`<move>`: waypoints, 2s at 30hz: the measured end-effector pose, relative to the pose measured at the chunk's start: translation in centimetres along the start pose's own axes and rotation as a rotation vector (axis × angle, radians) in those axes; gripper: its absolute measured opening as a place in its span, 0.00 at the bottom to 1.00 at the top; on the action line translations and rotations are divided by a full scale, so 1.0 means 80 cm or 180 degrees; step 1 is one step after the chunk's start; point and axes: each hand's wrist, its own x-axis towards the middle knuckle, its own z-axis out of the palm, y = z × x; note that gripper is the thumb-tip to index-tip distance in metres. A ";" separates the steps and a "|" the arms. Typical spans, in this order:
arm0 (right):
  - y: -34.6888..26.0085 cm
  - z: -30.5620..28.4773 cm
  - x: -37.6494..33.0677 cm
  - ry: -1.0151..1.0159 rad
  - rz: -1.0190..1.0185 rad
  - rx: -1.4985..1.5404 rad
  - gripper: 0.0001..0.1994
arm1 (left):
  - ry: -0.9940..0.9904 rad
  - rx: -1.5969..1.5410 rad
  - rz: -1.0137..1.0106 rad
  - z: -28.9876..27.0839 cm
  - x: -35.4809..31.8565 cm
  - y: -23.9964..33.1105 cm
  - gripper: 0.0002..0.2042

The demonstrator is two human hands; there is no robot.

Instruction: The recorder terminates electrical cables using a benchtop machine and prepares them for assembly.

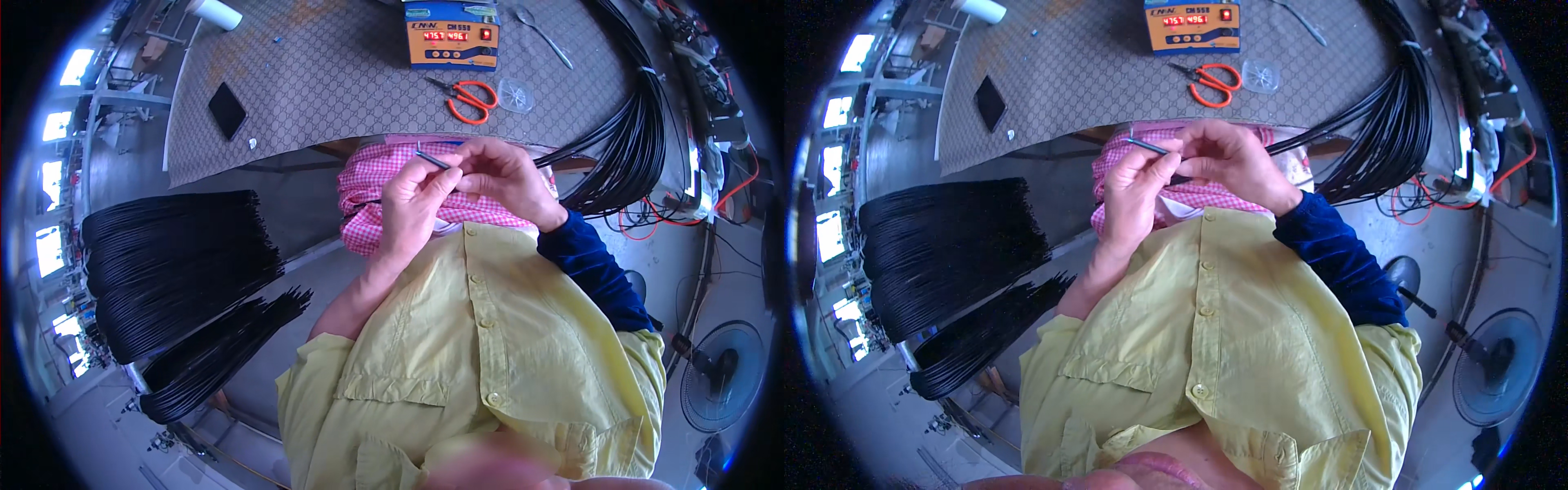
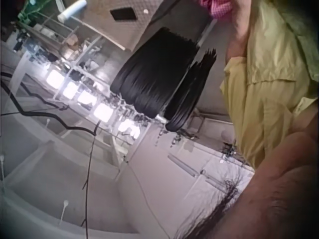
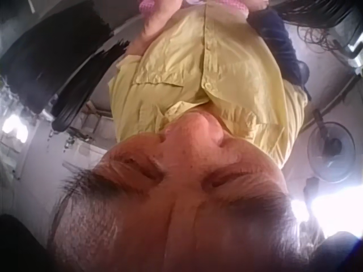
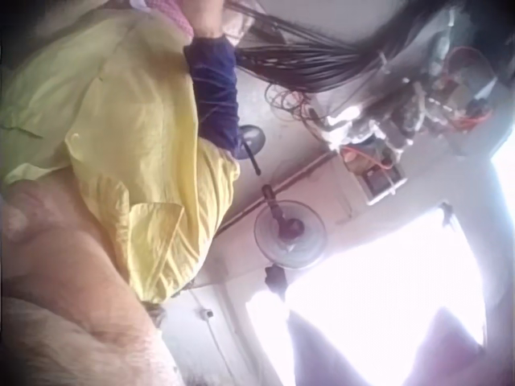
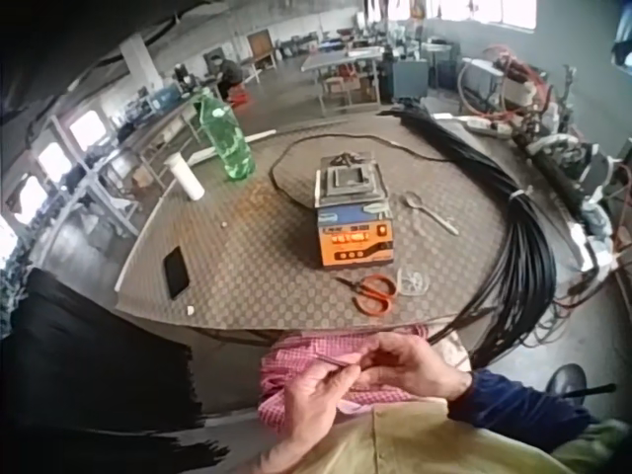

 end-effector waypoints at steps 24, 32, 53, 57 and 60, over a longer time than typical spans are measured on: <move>-0.009 0.011 -0.025 0.0417 -0.0068 -0.0720 0.04 | -0.0575 0.1135 0.0357 -0.028 0.019 0.052 0.05; -0.001 0.015 -0.022 0.0849 0.0160 -0.0117 0.03 | -0.0472 0.0922 0.0413 -0.017 0.031 0.044 0.06; 0.016 0.010 -0.015 0.0713 0.0296 0.0855 0.02 | -0.0242 -0.1760 -0.0883 -0.007 0.030 0.014 0.12; 0.016 0.008 -0.015 0.0622 0.0346 0.0853 0.02 | -0.0209 -0.1795 -0.1157 -0.009 0.035 0.016 0.11; 0.017 0.008 -0.014 0.0588 0.0344 0.0937 0.02 | -0.0313 -0.1894 -0.1327 -0.013 0.039 0.015 0.10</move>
